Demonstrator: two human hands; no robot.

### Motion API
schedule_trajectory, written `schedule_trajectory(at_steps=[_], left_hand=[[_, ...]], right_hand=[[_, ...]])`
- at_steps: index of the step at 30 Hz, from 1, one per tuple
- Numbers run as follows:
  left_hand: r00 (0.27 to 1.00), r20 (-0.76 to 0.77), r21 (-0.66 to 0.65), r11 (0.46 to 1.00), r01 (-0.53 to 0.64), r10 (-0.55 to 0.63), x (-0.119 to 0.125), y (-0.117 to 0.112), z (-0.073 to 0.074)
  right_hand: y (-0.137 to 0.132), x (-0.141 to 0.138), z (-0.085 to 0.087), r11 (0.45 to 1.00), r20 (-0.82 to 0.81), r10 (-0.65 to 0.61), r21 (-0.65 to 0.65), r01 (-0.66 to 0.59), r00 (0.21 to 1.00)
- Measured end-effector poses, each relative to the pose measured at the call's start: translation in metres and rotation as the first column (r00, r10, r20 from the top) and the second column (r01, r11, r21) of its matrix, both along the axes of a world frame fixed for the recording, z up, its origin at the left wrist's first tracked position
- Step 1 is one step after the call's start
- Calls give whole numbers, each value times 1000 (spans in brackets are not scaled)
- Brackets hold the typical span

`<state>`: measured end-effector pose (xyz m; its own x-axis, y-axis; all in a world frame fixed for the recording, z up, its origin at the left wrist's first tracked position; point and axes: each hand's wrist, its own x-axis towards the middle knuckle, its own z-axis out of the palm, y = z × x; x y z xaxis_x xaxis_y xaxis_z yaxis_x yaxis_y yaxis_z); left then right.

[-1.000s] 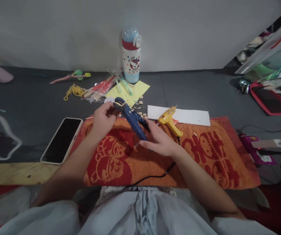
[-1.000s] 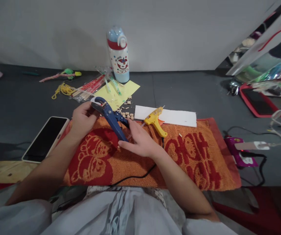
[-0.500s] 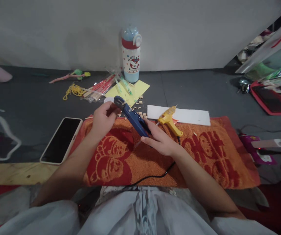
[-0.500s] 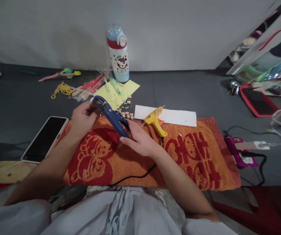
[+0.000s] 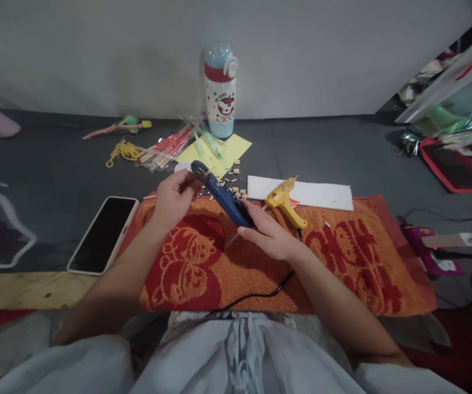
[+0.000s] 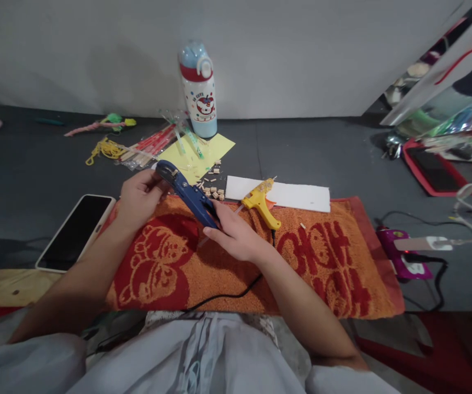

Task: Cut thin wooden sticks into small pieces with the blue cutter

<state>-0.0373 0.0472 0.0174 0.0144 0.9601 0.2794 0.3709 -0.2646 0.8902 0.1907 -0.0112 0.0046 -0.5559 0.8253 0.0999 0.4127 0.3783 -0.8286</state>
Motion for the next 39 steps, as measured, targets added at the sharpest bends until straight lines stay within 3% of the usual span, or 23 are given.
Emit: schedule_trajectory(at_steps=[5,12,25,39], left_hand=[[998,-37,-60,997,51,-53,-6,4,3],[978,84,-232,951,203,-189,-12,6,8],[938,207,-368,865,340,-280,-24,9,5],[960,115,-346,896,280,-256,-21,8,8]], right_hand=[[0,0,1,1000,3,20,-15,-20,1000],[1,1,-1,999,-14,41,5,-41,999],[1,2,1,999,-53,53,-3,-53,997],[1,-1,-1,999,-57,8,-51,-11,998]])
